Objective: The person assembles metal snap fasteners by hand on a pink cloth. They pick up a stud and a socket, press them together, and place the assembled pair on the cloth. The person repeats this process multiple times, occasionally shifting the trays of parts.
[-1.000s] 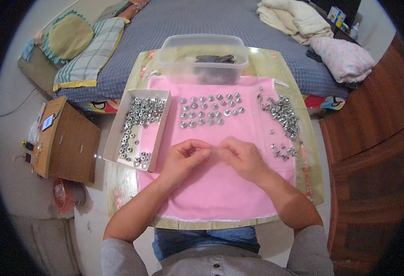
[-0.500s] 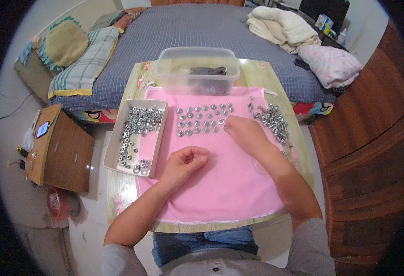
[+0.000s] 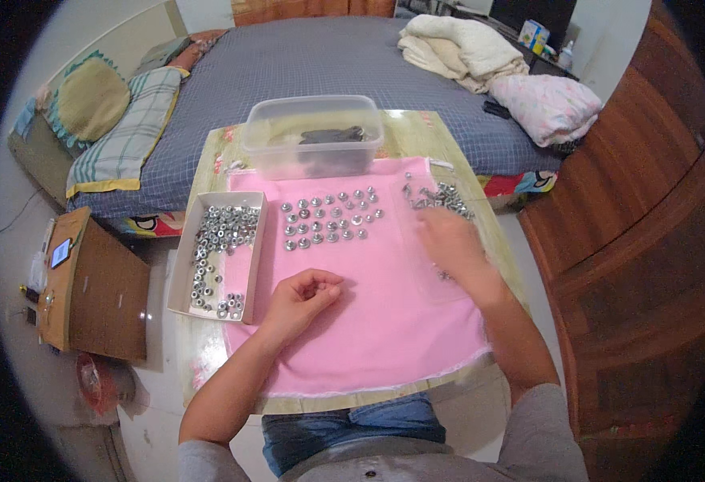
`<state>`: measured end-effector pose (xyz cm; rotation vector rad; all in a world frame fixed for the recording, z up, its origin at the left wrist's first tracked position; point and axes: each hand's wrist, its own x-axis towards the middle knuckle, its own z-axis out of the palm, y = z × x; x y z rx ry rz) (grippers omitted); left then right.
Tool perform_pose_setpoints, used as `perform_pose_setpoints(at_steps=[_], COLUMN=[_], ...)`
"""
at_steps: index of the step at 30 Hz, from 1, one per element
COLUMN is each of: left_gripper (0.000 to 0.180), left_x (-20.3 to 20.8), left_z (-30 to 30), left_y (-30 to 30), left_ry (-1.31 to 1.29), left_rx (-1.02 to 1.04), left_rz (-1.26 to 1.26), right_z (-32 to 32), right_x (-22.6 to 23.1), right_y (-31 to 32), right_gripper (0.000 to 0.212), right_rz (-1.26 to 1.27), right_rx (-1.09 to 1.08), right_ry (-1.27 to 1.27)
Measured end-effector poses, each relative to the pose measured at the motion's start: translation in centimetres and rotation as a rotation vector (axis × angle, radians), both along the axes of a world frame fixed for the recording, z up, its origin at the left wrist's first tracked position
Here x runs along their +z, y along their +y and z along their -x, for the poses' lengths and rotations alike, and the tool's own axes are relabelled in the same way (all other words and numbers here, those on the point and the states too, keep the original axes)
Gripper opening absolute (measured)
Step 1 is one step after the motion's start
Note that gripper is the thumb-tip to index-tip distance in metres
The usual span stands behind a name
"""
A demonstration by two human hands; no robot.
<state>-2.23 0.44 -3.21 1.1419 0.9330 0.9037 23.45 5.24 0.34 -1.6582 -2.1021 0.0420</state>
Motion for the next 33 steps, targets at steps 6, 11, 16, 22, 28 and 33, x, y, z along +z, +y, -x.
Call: perform_pose_setpoints(at_steps=[6, 11, 16, 22, 28, 33], left_gripper=[0.017, 0.016, 0.017, 0.016, 0.015, 0.016], left_x=[0.5, 0.4, 0.7, 0.7, 0.7, 1.3], left_z=[-0.4, -0.3, -0.4, -0.6, -0.5, -0.6], left_y=[-0.3, -0.1, -0.3, -0.3, -0.1, -0.2], left_ry=[0.045, 0.076, 0.100, 0.094, 0.094, 0.140], left_rx=[-0.023, -0.034, -0.036, -0.036, -0.044, -0.056], left_rz=[-0.022, -0.048, -0.030, -0.023, -0.015, -0.016], right_z=[-7.5, -11.4, -11.5, -11.8, -11.2, -12.1], right_x=[-0.3, -3.6, -3.8, -4.6, -3.6, -3.9], right_y=[-2.1, -2.2, -1.8, -1.6, -2.4, -2.3], right_gripper=[0.024, 0.025, 0.018, 0.016, 0.017, 0.017], right_rz=[-0.078, -0.008, 0.092, 0.056, 0.161, 0.315], right_rx=[-0.314, -0.405, -0.453, -0.455, -0.471, -0.383], right_ry=[0.037, 0.001, 0.057, -0.004, 0.329, 0.850])
